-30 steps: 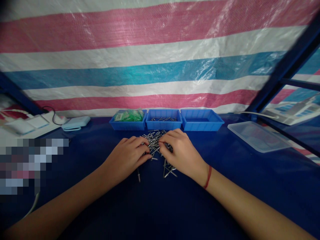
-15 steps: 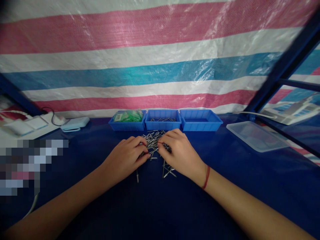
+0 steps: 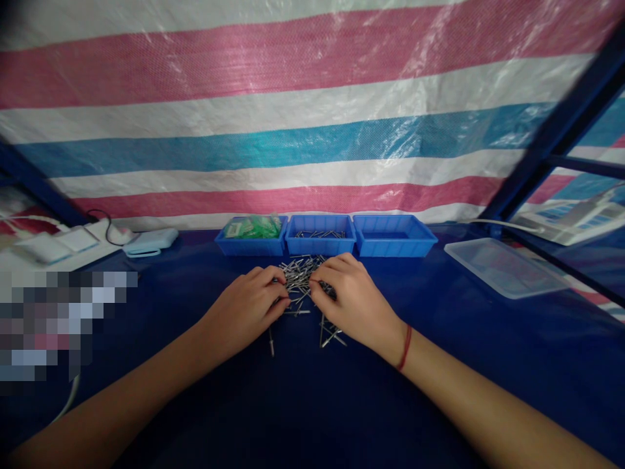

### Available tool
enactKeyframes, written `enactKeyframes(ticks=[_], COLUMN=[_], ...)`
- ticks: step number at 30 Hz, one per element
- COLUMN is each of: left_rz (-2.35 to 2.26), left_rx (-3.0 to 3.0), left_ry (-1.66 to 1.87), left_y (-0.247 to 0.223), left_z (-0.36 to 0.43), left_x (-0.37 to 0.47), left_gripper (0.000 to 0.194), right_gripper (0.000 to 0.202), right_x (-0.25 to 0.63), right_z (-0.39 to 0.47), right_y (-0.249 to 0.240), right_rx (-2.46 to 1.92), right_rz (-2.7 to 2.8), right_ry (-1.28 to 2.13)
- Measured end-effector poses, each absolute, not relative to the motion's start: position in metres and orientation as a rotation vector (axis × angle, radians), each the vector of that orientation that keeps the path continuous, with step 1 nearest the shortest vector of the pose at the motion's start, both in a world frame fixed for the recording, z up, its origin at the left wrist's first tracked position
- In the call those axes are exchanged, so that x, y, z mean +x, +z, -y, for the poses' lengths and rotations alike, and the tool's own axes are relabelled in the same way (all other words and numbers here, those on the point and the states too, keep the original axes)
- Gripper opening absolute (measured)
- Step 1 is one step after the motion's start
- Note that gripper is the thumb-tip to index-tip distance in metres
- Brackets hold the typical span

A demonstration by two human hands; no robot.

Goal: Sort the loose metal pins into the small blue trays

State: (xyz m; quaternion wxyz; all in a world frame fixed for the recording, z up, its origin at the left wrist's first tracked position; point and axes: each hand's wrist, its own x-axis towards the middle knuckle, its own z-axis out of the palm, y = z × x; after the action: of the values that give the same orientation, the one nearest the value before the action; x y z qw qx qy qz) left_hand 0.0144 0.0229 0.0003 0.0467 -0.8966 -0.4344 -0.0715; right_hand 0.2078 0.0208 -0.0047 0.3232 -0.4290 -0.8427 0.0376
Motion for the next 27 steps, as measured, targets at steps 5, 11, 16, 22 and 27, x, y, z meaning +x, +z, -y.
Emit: enactKeyframes(ticks=[5, 11, 16, 22, 27], left_rz=[1.419, 1.459, 1.53, 1.498, 1.45], left_rx=[-2.721, -2.711, -2.784, -2.884, -2.959], left_ry=[-0.213, -0.681, -1.078, -1.183, -1.239], left_y=[-0.002, -0.007, -0.007, -0.005, -0.008], left_z=[-0.022, -0.023, -0.02, -0.014, -0.016], left_x=[0.017, 0.019, 0.025, 0.029, 0.03], left_gripper=[0.022, 0.02, 0.014, 0.011, 0.012], right_gripper=[0.014, 0.01, 0.008, 0.013, 0.01], right_x=[0.208, 0.207, 0.199, 0.196, 0.196], right_z=[-0.02, -0.019, -0.015, -0.011, -0.01], right_y=[-0.004, -0.003, -0.006, -0.008, -0.007], right_rx=[-1.125, -1.112, -1.138, -1.133, -1.076], right_rz=[2.205, 2.159, 2.008, 1.864, 1.861], right_ry=[0.091, 0.116, 0.301, 0.48, 0.49])
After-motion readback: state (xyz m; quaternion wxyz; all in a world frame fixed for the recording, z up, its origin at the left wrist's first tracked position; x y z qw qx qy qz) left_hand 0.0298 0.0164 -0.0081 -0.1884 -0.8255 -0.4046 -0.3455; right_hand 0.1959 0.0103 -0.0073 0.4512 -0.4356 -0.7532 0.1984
